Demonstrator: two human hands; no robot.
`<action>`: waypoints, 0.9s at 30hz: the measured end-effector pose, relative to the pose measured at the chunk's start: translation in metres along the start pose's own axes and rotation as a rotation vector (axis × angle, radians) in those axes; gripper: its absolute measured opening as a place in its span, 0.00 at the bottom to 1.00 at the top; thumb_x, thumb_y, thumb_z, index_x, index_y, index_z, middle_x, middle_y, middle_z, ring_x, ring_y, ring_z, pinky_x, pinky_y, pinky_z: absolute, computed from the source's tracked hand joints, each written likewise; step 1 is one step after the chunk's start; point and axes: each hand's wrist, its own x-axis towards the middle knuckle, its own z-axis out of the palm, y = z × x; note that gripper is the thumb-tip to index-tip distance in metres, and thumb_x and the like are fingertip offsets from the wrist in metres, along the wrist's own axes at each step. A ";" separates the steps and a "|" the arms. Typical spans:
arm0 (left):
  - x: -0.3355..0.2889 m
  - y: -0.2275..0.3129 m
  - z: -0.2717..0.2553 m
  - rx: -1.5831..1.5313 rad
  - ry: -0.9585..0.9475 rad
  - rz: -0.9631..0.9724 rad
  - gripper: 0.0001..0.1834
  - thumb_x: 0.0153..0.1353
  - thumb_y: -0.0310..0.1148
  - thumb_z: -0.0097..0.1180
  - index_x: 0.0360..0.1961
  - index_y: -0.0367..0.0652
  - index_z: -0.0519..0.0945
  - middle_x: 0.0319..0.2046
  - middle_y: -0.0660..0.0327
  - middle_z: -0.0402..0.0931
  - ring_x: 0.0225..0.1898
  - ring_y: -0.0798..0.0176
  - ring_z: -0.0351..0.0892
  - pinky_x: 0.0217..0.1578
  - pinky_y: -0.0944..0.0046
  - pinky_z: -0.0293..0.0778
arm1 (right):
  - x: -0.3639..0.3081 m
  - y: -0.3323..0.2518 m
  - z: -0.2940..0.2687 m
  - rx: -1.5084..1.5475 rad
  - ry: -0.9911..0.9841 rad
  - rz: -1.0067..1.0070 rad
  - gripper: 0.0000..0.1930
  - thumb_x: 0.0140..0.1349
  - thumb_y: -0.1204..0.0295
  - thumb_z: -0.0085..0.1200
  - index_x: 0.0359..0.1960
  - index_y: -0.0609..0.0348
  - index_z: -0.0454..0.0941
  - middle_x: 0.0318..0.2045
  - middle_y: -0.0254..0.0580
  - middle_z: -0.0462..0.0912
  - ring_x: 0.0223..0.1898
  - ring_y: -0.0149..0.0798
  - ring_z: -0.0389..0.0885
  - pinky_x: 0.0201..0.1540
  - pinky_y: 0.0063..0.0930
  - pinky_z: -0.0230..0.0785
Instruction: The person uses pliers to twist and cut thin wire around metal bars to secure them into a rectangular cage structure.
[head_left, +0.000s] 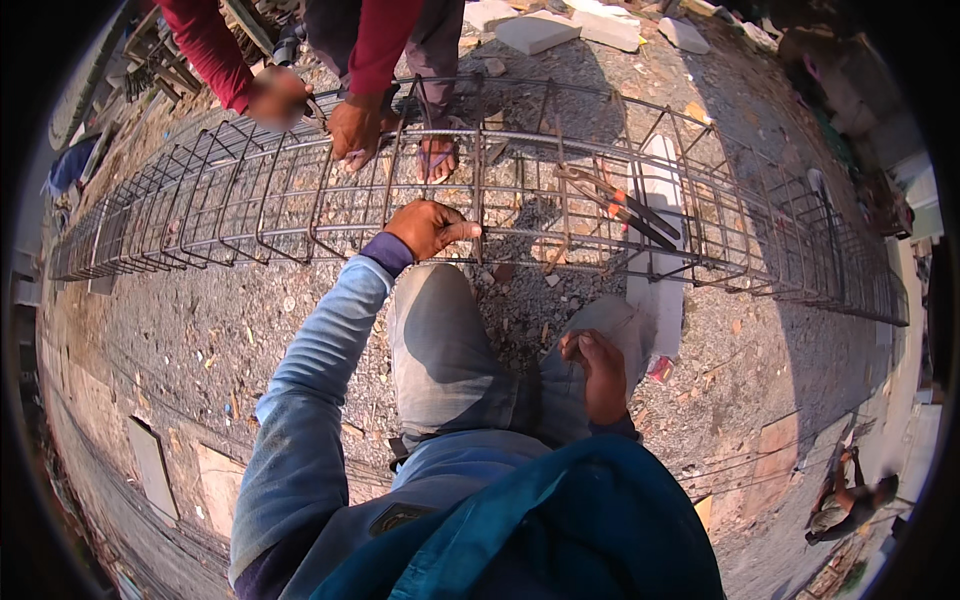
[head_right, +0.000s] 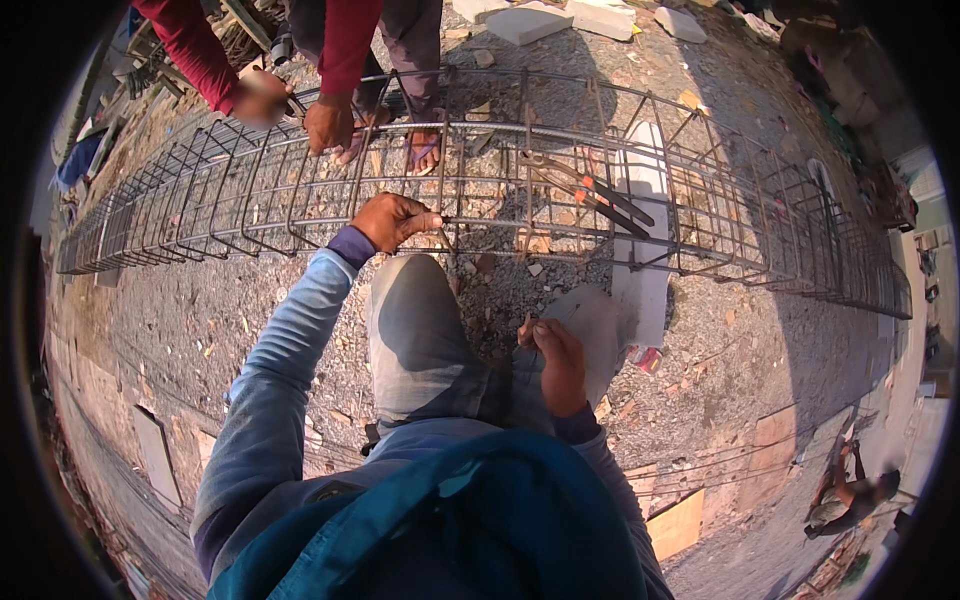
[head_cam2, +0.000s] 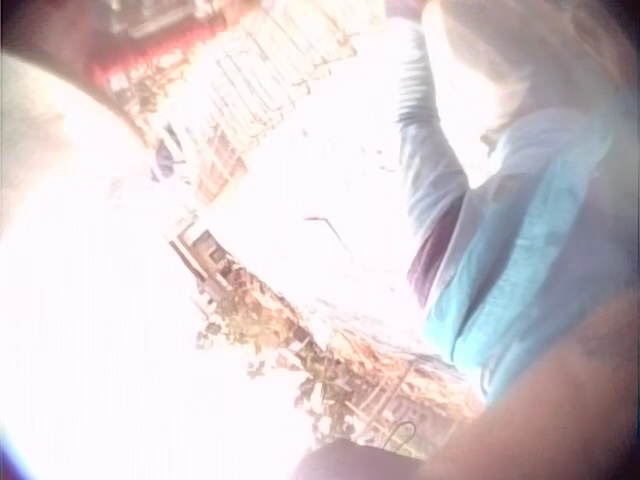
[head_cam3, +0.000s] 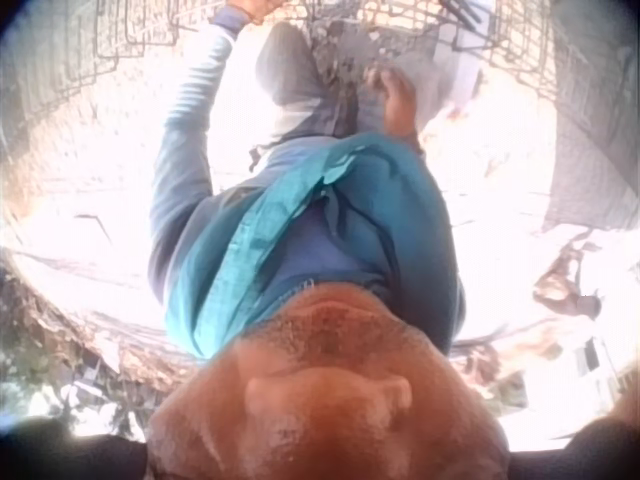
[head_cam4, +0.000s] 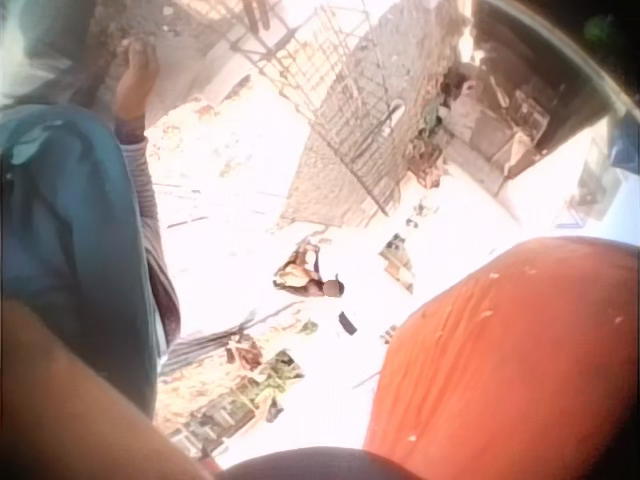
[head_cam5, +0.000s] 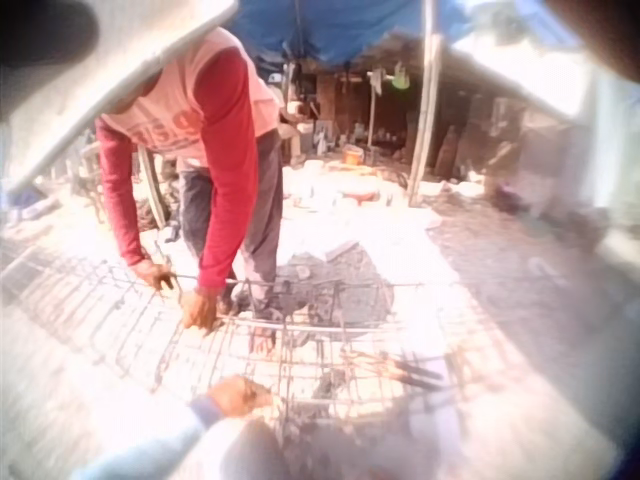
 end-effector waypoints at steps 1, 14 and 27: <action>0.001 0.000 0.000 -0.068 -0.064 -0.070 0.27 0.59 0.57 0.53 0.34 0.40 0.85 0.24 0.51 0.81 0.26 0.55 0.81 0.33 0.60 0.75 | -0.003 -0.002 0.004 0.000 0.003 0.002 0.12 0.66 0.69 0.44 0.36 0.66 0.75 0.29 0.40 0.77 0.29 0.30 0.75 0.31 0.22 0.69; -0.002 0.011 -0.003 0.028 0.000 -0.070 0.29 0.55 0.62 0.54 0.28 0.43 0.84 0.16 0.54 0.76 0.21 0.55 0.76 0.28 0.58 0.72 | 0.070 -0.104 0.020 -1.092 0.182 -0.566 0.08 0.61 0.72 0.52 0.38 0.60 0.78 0.27 0.47 0.81 0.27 0.47 0.80 0.30 0.36 0.71; -0.030 0.028 0.010 -0.202 0.407 0.063 0.28 0.58 0.48 0.58 0.55 0.40 0.73 0.44 0.49 0.78 0.40 0.51 0.81 0.40 0.55 0.74 | 0.115 -0.133 0.051 -1.416 -0.444 -0.357 0.11 0.58 0.63 0.53 0.28 0.58 0.79 0.21 0.49 0.76 0.28 0.52 0.77 0.32 0.44 0.68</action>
